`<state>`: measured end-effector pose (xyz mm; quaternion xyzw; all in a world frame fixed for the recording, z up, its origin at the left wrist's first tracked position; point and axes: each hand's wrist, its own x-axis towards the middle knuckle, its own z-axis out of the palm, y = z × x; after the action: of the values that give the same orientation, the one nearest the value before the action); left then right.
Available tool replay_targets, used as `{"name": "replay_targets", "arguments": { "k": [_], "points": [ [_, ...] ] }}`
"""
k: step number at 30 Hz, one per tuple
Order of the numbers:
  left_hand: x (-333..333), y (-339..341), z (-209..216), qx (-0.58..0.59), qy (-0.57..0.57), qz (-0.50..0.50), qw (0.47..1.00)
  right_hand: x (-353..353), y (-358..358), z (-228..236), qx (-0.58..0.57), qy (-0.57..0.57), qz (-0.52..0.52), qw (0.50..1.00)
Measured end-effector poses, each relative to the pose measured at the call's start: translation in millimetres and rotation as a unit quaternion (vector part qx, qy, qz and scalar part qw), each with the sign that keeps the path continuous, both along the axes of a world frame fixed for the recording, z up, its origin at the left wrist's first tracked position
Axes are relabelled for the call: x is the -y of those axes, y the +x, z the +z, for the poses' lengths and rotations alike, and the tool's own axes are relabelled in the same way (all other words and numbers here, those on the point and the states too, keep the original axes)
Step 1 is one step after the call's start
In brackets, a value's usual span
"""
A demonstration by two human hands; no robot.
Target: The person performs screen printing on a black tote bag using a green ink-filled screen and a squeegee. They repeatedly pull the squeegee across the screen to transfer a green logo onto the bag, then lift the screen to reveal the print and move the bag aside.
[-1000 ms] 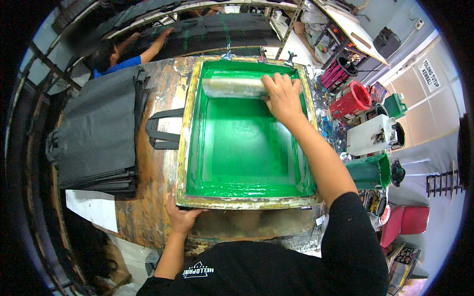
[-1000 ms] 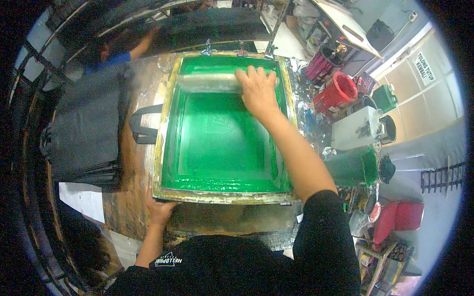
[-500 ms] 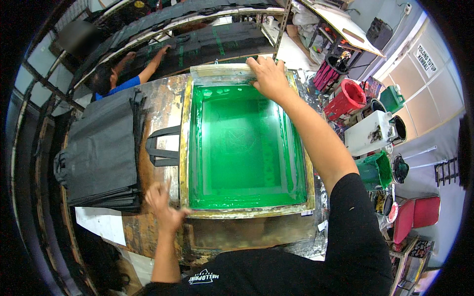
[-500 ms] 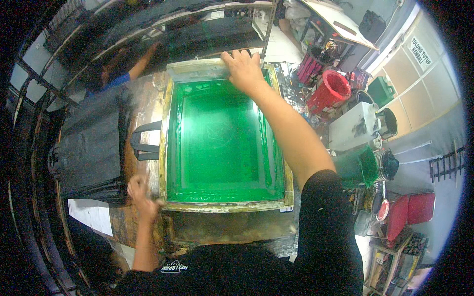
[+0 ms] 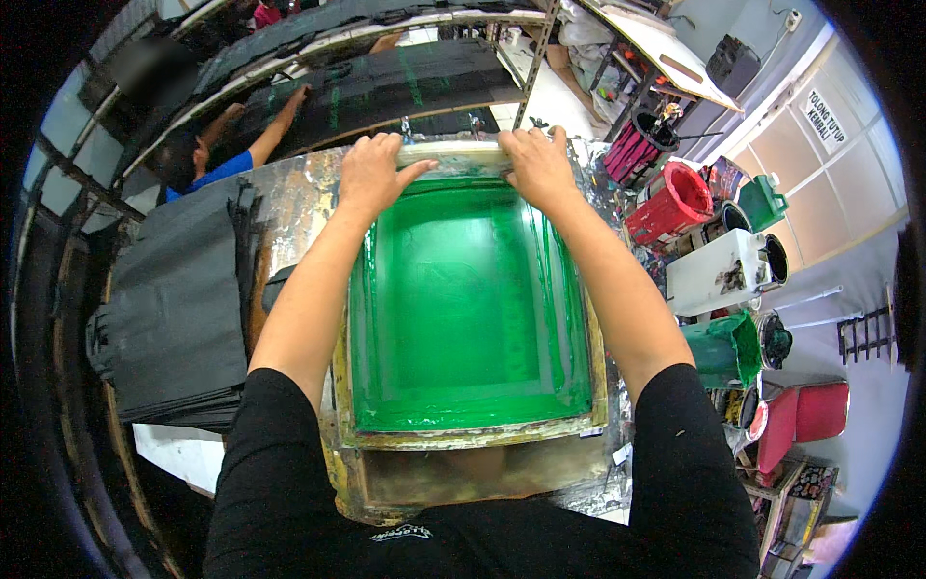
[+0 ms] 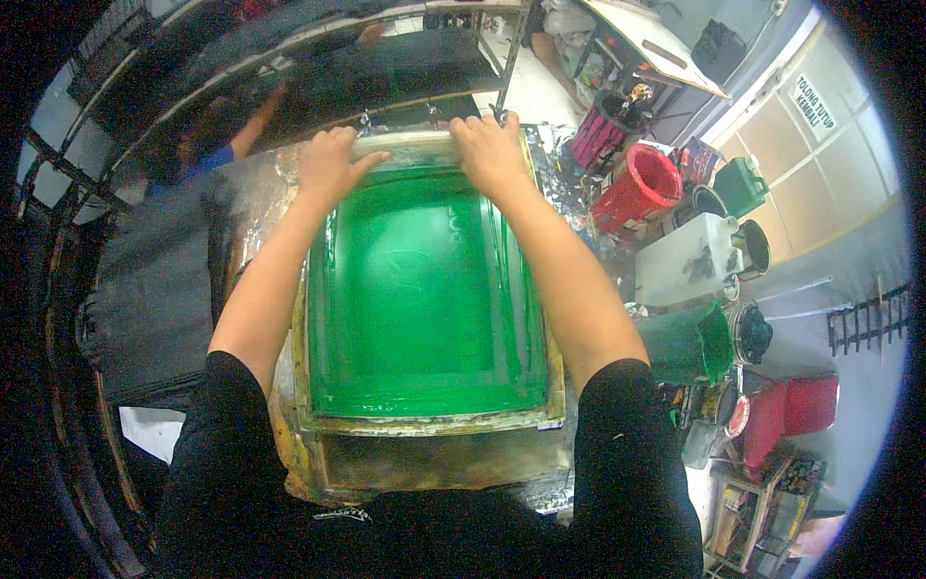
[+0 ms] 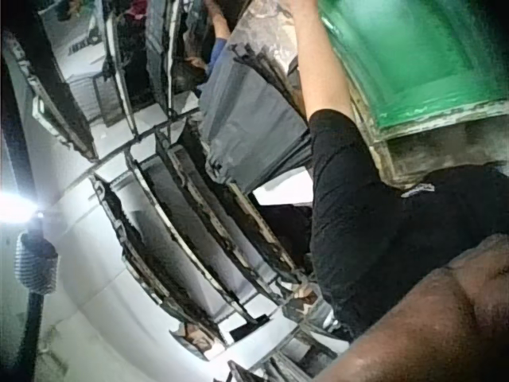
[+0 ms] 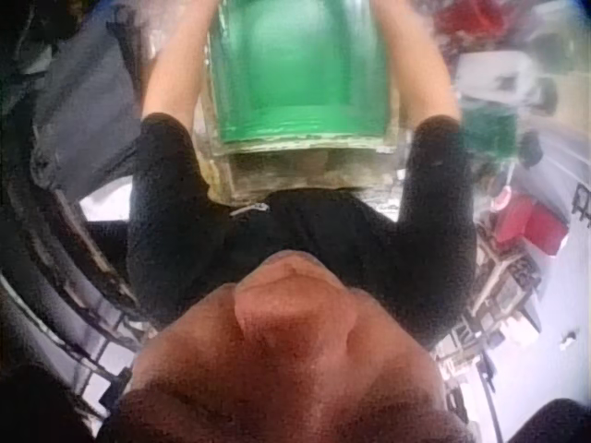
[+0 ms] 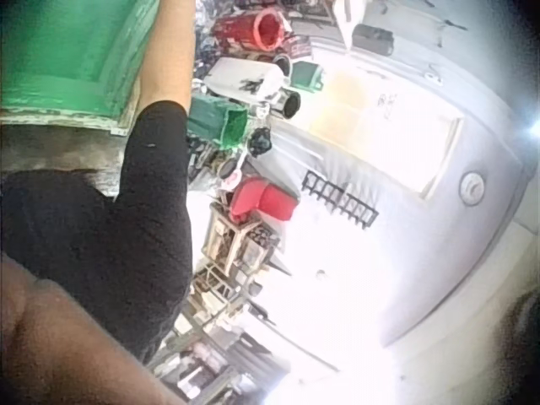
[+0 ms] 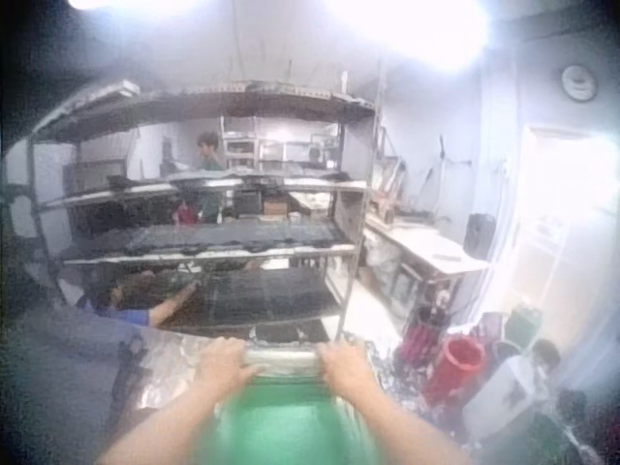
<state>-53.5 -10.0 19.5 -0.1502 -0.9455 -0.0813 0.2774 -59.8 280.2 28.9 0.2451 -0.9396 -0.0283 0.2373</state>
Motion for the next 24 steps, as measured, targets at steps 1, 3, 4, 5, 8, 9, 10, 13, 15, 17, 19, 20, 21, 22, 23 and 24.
{"name": "replay_targets", "arguments": {
  "k": [1, 3, 4, 5, 8, 9, 10, 13, 15, 17, 19, 20, 21, 22, 23, 24],
  "points": [
    [-2.1, 1.4, 0.0, 0.003, 0.001, 0.001, 1.0, -3.4, -0.9, -5.9, -0.002, -0.012, 0.001, 1.0],
    [-3.7, 5.4, -0.8, -0.025, -0.008, -0.005, 1.0, -1.3, -1.9, -10.5, -0.007, -0.041, 0.009, 0.999],
    [-3.1, 4.7, -0.5, -0.036, -0.011, -0.008, 0.999, 0.9, -1.0, -9.8, 0.009, -0.041, -0.011, 0.999],
    [-2.5, 4.7, -0.9, -0.046, -0.015, -0.011, 0.999, 2.5, 0.2, -8.7, 0.012, -0.031, -0.011, 0.999],
    [3.9, 6.7, -5.4, -0.062, -0.018, -0.019, 0.998, 4.8, 9.4, -2.4, 0.014, -0.02, -0.005, 1.0],
    [3.7, 7.8, -6.8, -0.07, -0.019, -0.027, 0.997, 2.6, 12.7, -2.5, 0.015, -0.017, -0.007, 1.0],
    [3.9, 10.9, -8.9, -0.088, -0.02, -0.038, 0.995, 0.7, 16.3, -2.5, 0.017, -0.013, -0.009, 1.0],
    [1.8, 33.1, -8.8, -0.086, -0.021, -0.042, 0.995, -0.3, 39.0, 0.9, 0.039, 0.008, -0.017, 0.999],
    [0.3, 60.1, -7.6, -0.014, -0.023, -0.013, 1.0, -2.0, 59.3, 1.6, 0.044, 0.011, -0.015, 0.999],
    [-1.4, 81.8, -10.7, -0.042, -0.02, -0.027, 0.999, -5.7, 80.7, -0.3, 0.036, -0.002, -0.004, 0.999],
    [-1.9, 103.3, -11.4, -0.055, -0.015, -0.033, 0.998, -8.4, 103.6, -0.3, 0.037, -0.004, 0.001, 0.999],
    [-2.5, 116.6, -12.7, -0.053, -0.012, -0.034, 0.998, -9.5, 116.3, -0.7, 0.037, -0.005, 0.004, 0.999],
    [-4.0, 129.0, -12.7, -0.052, -0.008, -0.036, 0.998, -10.4, 129.0, 0.7, 0.047, 0.002, 0.0, 0.999],
    [-5.1, 141.4, -12.4, -0.049, -0.001, -0.043, 0.998, -11.4, 142.3, 2.0, 0.057, 0.009, -0.004, 0.998],
    [-5.7, 155.1, -12.1, -0.044, -0.004, -0.044, 0.998, -12.3, 156.1, 3.7, 0.066, 0.016, -0.008, 0.998],
    [-6.3, 172.5, -6.4, -0.041, -0.008, -0.043, 0.998, -13.5, 171.3, 6.9, 0.07, 0.015, 0.0, 0.997]
  ]
}}
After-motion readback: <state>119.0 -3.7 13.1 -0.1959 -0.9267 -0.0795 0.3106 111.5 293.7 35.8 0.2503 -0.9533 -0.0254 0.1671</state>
